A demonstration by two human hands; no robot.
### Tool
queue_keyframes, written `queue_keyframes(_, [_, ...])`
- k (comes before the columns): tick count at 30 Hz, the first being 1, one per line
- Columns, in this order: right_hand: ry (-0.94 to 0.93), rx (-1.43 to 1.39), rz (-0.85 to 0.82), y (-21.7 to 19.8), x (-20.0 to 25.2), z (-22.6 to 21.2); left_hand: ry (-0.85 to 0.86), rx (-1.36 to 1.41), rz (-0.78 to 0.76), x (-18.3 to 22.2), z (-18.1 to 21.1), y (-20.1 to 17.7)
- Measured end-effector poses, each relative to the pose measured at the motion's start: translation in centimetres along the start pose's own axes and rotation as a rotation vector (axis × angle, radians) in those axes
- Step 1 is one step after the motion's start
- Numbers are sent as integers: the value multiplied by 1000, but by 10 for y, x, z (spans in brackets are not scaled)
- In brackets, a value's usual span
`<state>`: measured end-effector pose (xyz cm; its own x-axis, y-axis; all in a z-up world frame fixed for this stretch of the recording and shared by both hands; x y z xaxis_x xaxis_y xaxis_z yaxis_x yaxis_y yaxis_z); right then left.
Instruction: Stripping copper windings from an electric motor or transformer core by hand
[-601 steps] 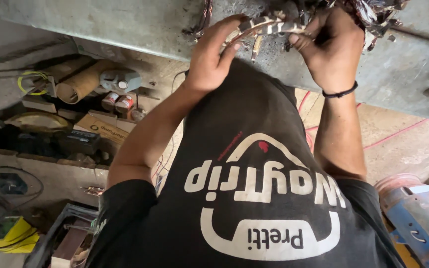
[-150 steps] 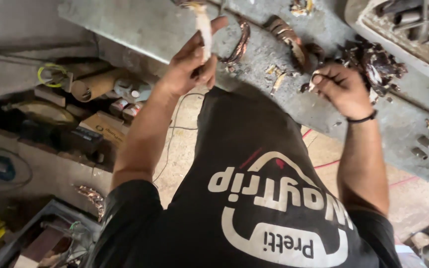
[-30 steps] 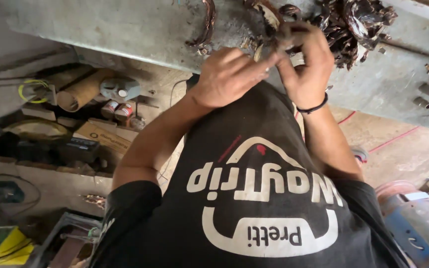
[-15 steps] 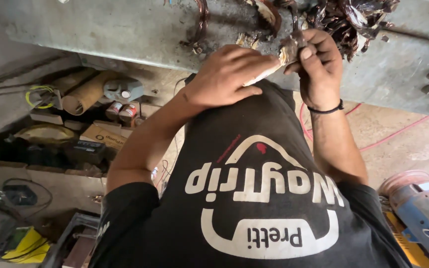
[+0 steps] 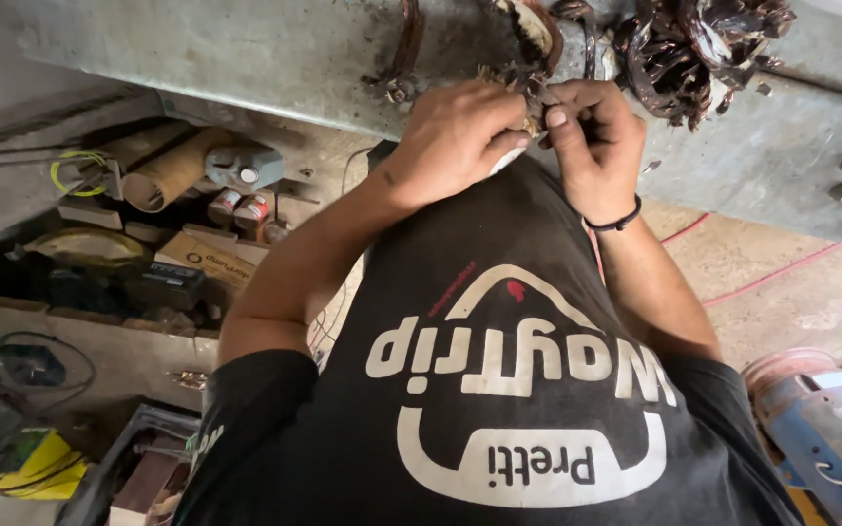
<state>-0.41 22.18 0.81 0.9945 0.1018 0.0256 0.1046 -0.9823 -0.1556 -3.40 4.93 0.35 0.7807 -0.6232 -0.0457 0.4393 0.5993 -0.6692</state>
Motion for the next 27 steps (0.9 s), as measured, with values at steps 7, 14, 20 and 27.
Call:
queue_keyframes(7, [79, 71, 115, 5, 8, 22, 295, -121, 13, 10, 4, 18])
queue_keyframes(14, [2, -2, 376, -54, 6, 33, 428, 71, 14, 11, 1, -2])
queue_keyframes(20, [-417, 572, 390, -141, 0, 6, 8, -38, -43, 6, -40, -18])
queue_keyframes(27, [-287, 937, 334, -141, -21, 75, -58, -438, -3, -31, -82, 4])
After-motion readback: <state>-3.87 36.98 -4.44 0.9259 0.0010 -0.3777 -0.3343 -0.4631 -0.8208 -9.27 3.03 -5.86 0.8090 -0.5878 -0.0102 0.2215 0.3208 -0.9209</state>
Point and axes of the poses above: each hand's wrist, its own x-axis away from the middle knuckle, its own y-axis out of the palm, z = x × y, the point moved 4 cm from there along -x, towards the middle knuckle
